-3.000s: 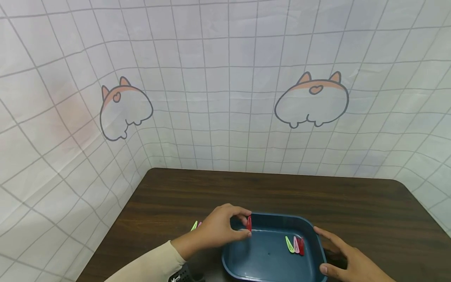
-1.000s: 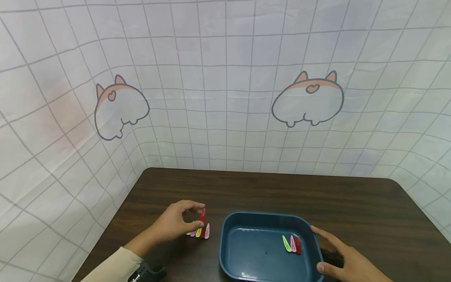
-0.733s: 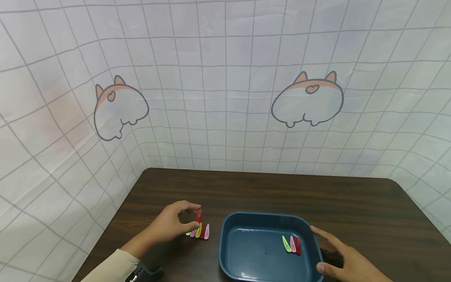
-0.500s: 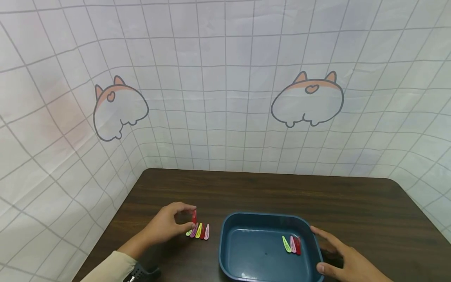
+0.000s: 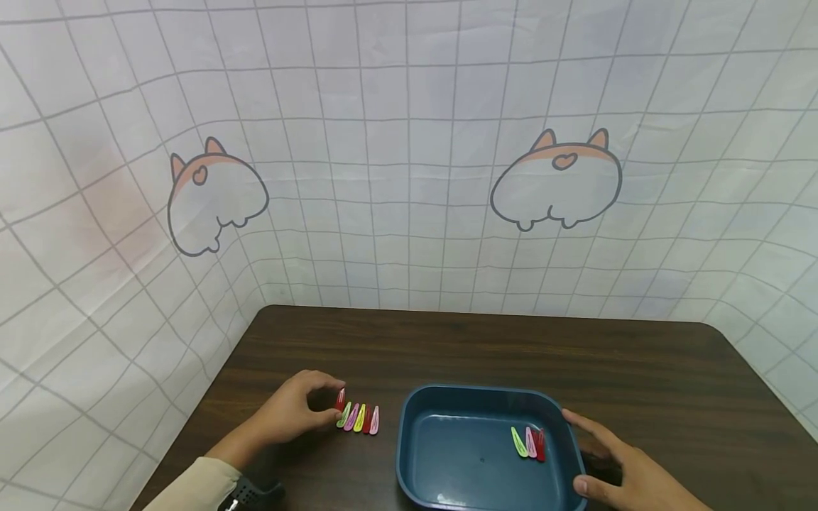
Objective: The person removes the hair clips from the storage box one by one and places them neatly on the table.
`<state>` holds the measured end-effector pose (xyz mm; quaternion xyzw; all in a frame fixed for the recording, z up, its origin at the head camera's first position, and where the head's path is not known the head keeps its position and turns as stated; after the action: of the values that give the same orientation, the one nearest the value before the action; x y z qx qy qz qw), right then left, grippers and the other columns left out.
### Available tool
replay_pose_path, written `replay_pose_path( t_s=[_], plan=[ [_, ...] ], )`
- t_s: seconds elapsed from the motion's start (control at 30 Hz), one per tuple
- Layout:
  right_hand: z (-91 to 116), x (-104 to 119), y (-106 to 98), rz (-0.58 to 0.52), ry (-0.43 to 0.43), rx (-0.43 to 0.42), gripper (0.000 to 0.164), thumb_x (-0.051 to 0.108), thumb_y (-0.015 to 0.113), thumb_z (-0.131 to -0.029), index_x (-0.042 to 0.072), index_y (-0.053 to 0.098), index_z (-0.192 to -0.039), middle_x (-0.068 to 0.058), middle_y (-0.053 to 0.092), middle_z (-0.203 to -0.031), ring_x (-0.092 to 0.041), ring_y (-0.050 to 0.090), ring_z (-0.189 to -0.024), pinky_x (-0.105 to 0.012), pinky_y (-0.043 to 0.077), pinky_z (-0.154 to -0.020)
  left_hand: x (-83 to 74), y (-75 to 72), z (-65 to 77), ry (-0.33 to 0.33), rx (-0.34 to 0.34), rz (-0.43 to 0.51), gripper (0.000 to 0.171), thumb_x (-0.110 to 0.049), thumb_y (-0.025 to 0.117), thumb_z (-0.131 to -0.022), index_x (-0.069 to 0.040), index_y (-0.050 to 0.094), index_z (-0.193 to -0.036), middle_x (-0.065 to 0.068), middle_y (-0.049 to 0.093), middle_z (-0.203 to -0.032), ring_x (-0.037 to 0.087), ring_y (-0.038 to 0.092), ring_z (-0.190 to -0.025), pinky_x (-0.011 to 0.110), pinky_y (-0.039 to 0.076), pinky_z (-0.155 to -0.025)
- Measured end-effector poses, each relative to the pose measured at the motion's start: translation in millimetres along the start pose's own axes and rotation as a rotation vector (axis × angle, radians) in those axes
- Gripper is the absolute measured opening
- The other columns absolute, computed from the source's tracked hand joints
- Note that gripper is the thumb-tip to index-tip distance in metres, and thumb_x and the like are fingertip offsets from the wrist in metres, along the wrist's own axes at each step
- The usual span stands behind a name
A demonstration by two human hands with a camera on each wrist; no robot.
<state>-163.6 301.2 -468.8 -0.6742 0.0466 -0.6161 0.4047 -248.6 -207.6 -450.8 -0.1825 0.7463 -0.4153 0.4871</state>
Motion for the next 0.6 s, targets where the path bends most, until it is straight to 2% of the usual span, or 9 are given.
replay_pose_path(
  t_s=[0.2, 0.33, 0.6],
  plan=[
    [-1.0, -0.1, -1.3, 0.002, 0.007, -0.001, 0.078, 0.021, 0.065, -0.101, 0.024, 0.019, -0.164, -0.025, 0.058, -0.139, -0.055, 0.056, -0.118, -0.07, 0.05, -0.074, 7.7, 1.8, 2.5, -0.013, 0.051, 0.024, 0.045, -0.029, 0.085, -0.086, -0.008, 0.072, -0.123, 0.008, 0.065, -0.133, 0.042, 0.047, -0.137, 0.065, 0.036, -0.108],
    [-1.4, 0.0, -2.1, 0.007, 0.006, -0.005, 0.078, 0.022, 0.065, -0.101, 0.024, 0.019, -0.164, -0.026, 0.058, -0.139, -0.056, 0.056, -0.118, -0.07, 0.05, -0.074, 12.7, 3.9, 4.3, -0.037, 0.085, 0.032, 0.045, -0.031, 0.084, -0.086, -0.009, 0.072, -0.123, 0.012, 0.061, -0.139, 0.045, 0.04, -0.141, 0.066, 0.032, -0.11],
    [-2.4, -0.5, -3.1, 0.001, 0.003, -0.002, 0.078, 0.021, 0.065, -0.101, 0.024, 0.019, -0.164, -0.027, 0.056, -0.14, -0.056, 0.056, -0.119, -0.07, 0.05, -0.073, 19.6, 7.4, 7.0, -0.069, 0.114, 0.03, 0.045, -0.033, 0.085, -0.086, -0.013, 0.073, -0.124, 0.01, 0.057, -0.143, 0.044, 0.036, -0.144, 0.066, 0.03, -0.111]
  ],
)
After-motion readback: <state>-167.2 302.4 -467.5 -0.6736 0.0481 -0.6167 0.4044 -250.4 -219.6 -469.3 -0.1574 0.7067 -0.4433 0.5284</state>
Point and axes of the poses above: each hand's wrist, its own z-axis away from the middle knuckle, its own y-axis out of the palm, x = y × z, the point moved 5 cm from there along -z, towards the middle knuckle
